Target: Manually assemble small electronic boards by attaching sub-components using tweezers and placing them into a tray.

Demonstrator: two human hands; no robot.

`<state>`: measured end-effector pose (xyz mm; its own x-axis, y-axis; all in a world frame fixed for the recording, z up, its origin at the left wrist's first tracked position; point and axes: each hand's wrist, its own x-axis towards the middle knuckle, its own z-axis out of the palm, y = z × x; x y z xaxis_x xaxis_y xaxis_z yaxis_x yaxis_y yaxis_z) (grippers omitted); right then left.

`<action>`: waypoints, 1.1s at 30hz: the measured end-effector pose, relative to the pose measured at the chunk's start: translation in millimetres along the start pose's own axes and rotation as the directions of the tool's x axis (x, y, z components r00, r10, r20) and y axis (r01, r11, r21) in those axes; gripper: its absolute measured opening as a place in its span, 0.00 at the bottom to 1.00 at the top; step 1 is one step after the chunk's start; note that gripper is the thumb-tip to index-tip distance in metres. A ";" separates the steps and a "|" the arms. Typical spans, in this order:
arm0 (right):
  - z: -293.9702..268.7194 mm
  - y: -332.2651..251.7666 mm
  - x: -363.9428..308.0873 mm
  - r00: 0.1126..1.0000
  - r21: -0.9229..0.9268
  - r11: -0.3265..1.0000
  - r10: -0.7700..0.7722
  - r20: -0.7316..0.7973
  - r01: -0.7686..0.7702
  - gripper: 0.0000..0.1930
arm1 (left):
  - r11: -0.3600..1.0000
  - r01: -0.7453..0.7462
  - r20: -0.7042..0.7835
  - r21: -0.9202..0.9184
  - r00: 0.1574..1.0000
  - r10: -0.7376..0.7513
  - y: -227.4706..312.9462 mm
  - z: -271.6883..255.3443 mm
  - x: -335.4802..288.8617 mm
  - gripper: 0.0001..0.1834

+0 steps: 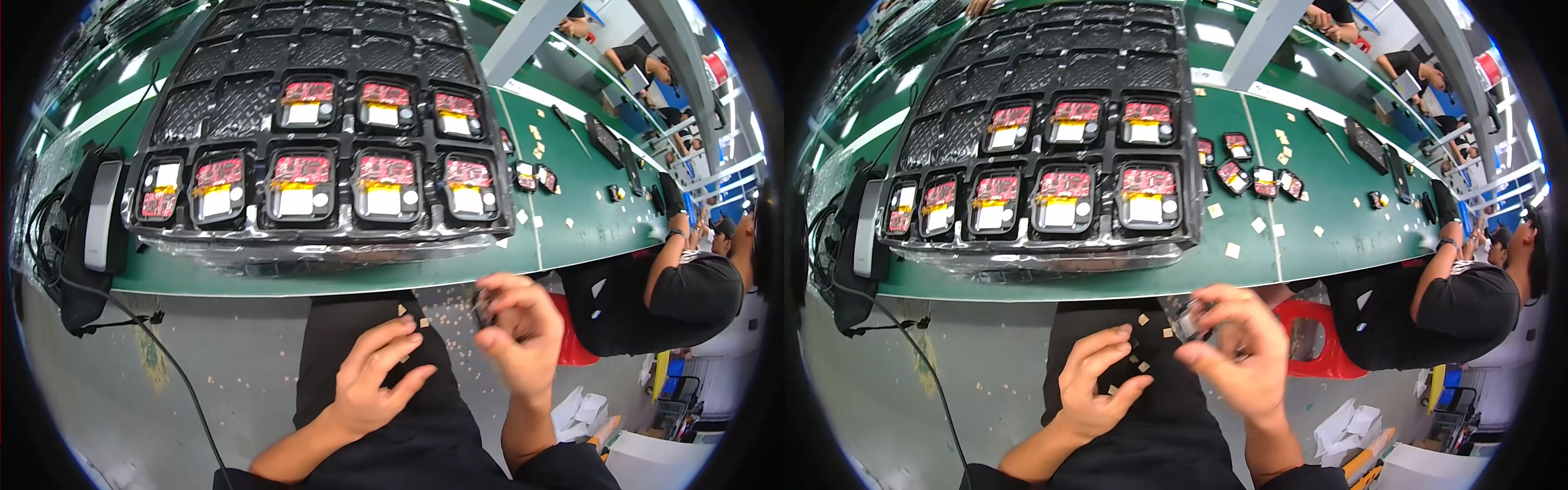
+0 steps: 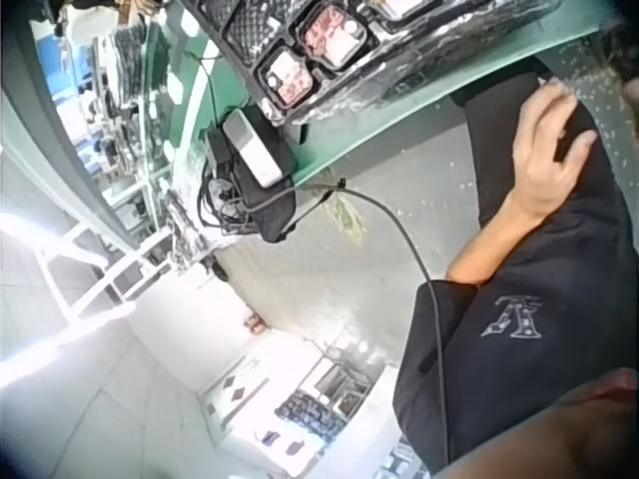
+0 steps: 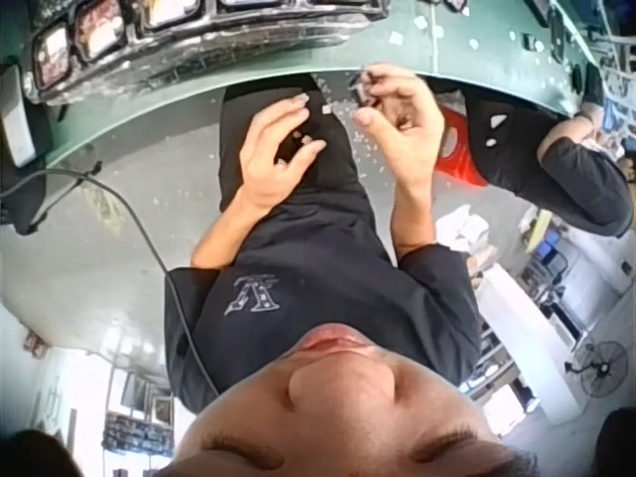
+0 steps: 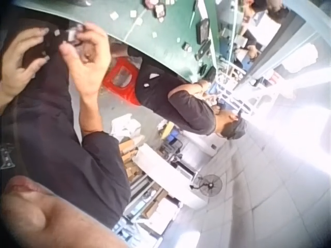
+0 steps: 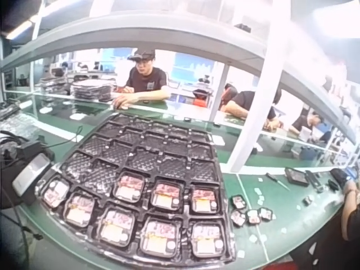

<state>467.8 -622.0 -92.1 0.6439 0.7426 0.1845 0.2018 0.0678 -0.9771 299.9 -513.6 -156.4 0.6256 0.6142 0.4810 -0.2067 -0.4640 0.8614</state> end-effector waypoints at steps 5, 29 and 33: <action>43.0 3.3 -18.5 0.968 0.109 0.974 0.181 0.173 -0.201 0.17 | 1.000 -0.002 -0.135 -0.030 0.991 -0.002 0.6 0.7 4.2 0.27; 66.5 26.4 -5.2 0.836 -0.597 0.591 -0.444 0.322 0.544 0.16 | 0.512 0.325 -0.050 -0.795 0.806 -0.590 -0.5 -27.3 -3.2 0.36; 67.6 28.3 -5.7 0.832 -0.582 0.596 -0.442 0.336 0.552 0.13 | 0.513 0.337 -0.044 -0.790 0.802 -0.595 -1.5 -27.1 -4.6 0.36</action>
<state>420.0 -579.3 -128.0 0.1984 0.8112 0.5501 0.9059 0.0625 -0.4189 276.9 -498.4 -155.5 0.5920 0.7971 -0.1196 -0.4892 0.4732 0.7327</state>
